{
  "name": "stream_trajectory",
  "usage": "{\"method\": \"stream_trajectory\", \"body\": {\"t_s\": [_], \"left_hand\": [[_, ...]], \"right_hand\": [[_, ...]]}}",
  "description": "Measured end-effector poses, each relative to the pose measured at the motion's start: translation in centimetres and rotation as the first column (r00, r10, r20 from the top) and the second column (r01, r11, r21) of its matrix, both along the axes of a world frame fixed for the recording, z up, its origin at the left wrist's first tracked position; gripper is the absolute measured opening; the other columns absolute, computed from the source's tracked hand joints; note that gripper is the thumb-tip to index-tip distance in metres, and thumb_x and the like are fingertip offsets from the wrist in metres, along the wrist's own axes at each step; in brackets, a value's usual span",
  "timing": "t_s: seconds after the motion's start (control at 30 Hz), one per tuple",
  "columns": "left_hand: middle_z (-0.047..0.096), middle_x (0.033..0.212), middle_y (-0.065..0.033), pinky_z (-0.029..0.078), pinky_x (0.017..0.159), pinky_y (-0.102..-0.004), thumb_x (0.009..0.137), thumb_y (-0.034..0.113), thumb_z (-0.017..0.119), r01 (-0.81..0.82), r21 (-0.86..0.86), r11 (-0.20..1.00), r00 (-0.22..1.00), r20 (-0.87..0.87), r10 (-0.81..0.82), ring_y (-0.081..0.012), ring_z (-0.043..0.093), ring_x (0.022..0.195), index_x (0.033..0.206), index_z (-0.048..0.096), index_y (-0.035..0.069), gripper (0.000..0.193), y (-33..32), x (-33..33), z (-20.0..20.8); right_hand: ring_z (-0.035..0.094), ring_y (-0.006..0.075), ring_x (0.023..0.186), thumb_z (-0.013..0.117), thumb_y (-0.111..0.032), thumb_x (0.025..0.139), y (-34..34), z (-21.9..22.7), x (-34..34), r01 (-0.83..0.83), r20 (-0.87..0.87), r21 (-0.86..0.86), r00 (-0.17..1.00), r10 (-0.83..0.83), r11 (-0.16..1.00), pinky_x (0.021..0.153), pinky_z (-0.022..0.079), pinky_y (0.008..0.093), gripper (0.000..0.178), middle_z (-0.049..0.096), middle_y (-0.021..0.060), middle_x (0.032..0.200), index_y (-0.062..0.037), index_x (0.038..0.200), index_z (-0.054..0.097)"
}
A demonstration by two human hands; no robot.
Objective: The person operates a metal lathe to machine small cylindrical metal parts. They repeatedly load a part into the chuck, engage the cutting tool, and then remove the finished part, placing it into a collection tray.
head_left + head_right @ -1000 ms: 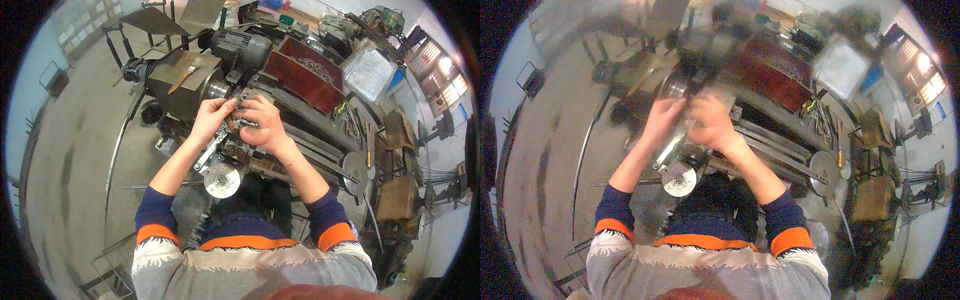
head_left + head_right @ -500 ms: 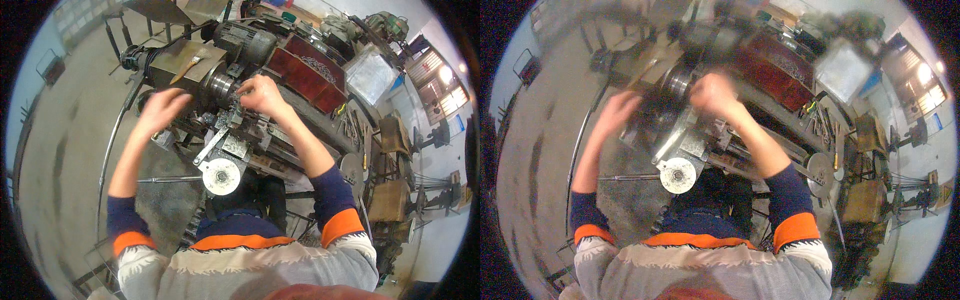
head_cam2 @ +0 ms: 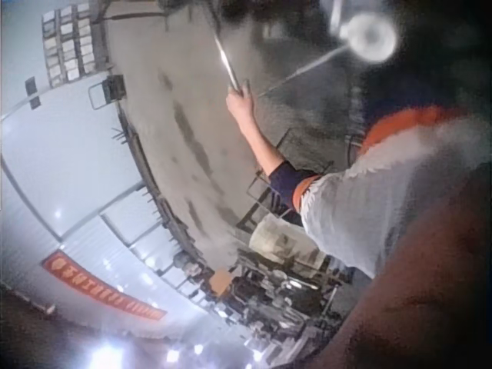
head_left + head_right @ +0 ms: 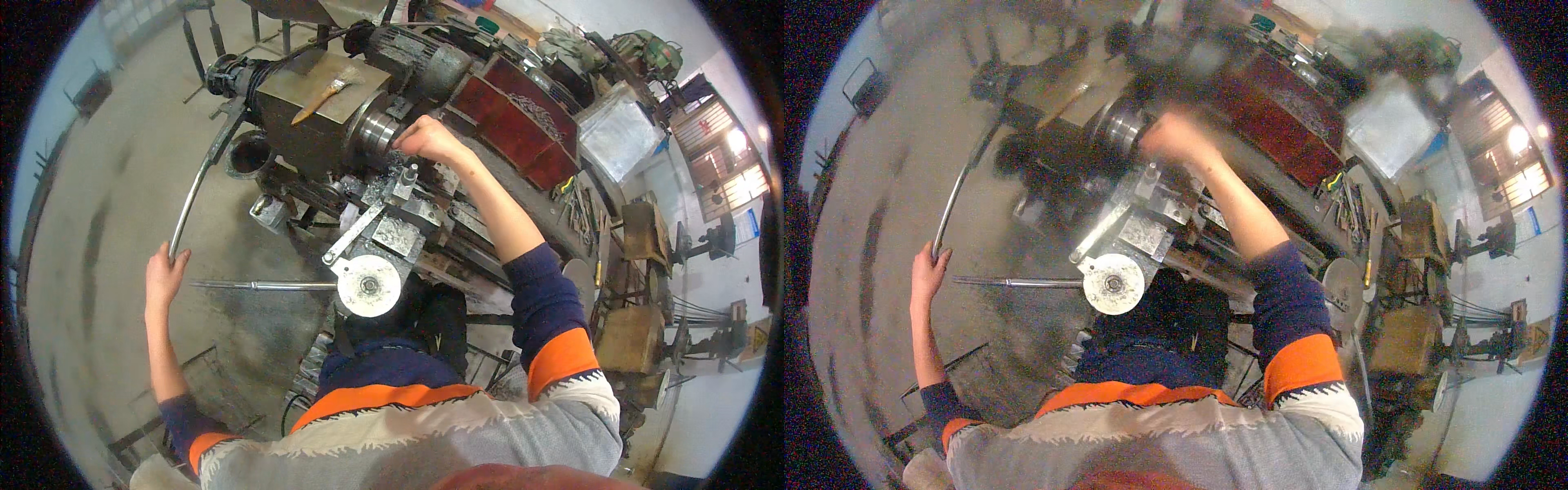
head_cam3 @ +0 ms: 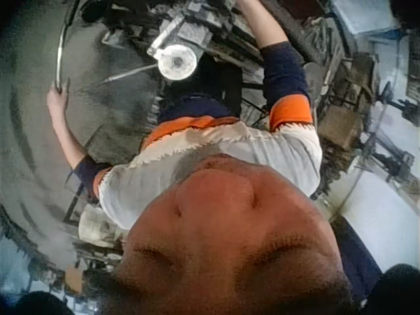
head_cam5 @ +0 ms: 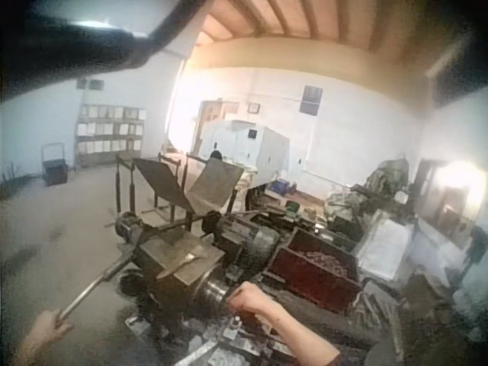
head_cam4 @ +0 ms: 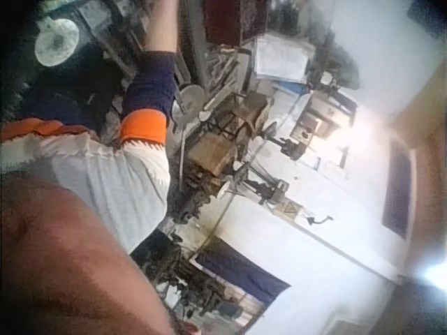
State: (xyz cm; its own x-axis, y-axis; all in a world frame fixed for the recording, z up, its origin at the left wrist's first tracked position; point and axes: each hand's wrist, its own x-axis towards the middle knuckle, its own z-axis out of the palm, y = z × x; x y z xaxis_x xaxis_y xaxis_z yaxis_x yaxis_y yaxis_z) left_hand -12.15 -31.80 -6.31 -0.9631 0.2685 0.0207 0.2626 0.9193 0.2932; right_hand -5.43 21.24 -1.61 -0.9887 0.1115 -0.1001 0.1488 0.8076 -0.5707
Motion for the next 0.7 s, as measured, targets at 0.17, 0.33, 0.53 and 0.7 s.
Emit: {"method": "stream_trajectory", "body": {"t_s": [0.17,0.33,0.53,0.7], "left_hand": [[0.060,0.073,-0.0205,0.046,0.064,-0.0455,0.077,0.029,0.062,-0.020,-0.163,0.986,0.989,-0.150,-0.005,-0.0380,0.058,0.072,0.091,0.059,0.002,0.031,0.7,-1.4,-0.7],[0.062,0.095,-0.0170,0.048,0.073,-0.0415,0.077,0.018,0.053,-0.307,-0.368,0.878,0.946,-0.215,0.241,-0.0319,0.060,0.089,0.096,0.061,0.006,0.023,-5.6,-11.8,0.8],[0.061,0.104,-0.0138,0.047,0.078,-0.0423,0.079,0.020,0.048,-0.473,-0.355,0.806,0.881,-0.183,0.436,-0.0322,0.058,0.096,0.104,0.060,0.011,0.029,-8.3,-22.7,-1.9],[0.061,0.104,-0.0132,0.046,0.080,-0.0419,0.078,0.020,0.052,-0.349,-0.231,0.908,0.934,-0.163,0.317,-0.0311,0.057,0.099,0.107,0.058,0.010,0.031,-7.5,-22.5,-1.9]], "right_hand": [[0.063,0.0199,0.068,0.059,-0.018,0.057,-1.7,0.6,0.2,0.051,-0.014,0.063,0.999,-0.050,0.997,0.068,0.048,0.0287,0.029,0.066,0.0116,0.072,-0.0057,0.081,0.069],[0.060,0.0201,0.055,0.058,-0.020,0.058,-3.1,0.7,-0.1,0.150,-0.095,0.251,0.987,-0.130,0.956,0.057,0.047,0.0315,0.024,0.060,0.0153,0.059,-0.0001,0.069,0.066],[0.060,0.0227,0.055,0.055,-0.020,0.057,-2.7,0.2,-0.6,0.171,-0.077,0.243,0.985,-0.157,0.955,0.057,0.047,0.0318,0.025,0.059,0.0155,0.057,0.0005,0.069,0.066],[0.060,0.0244,0.056,0.057,-0.020,0.056,-3.1,0.7,-0.3,0.203,-0.034,0.208,0.979,-0.201,0.957,0.058,0.048,0.0326,0.027,0.059,0.0167,0.059,-0.0008,0.071,0.066]]}}
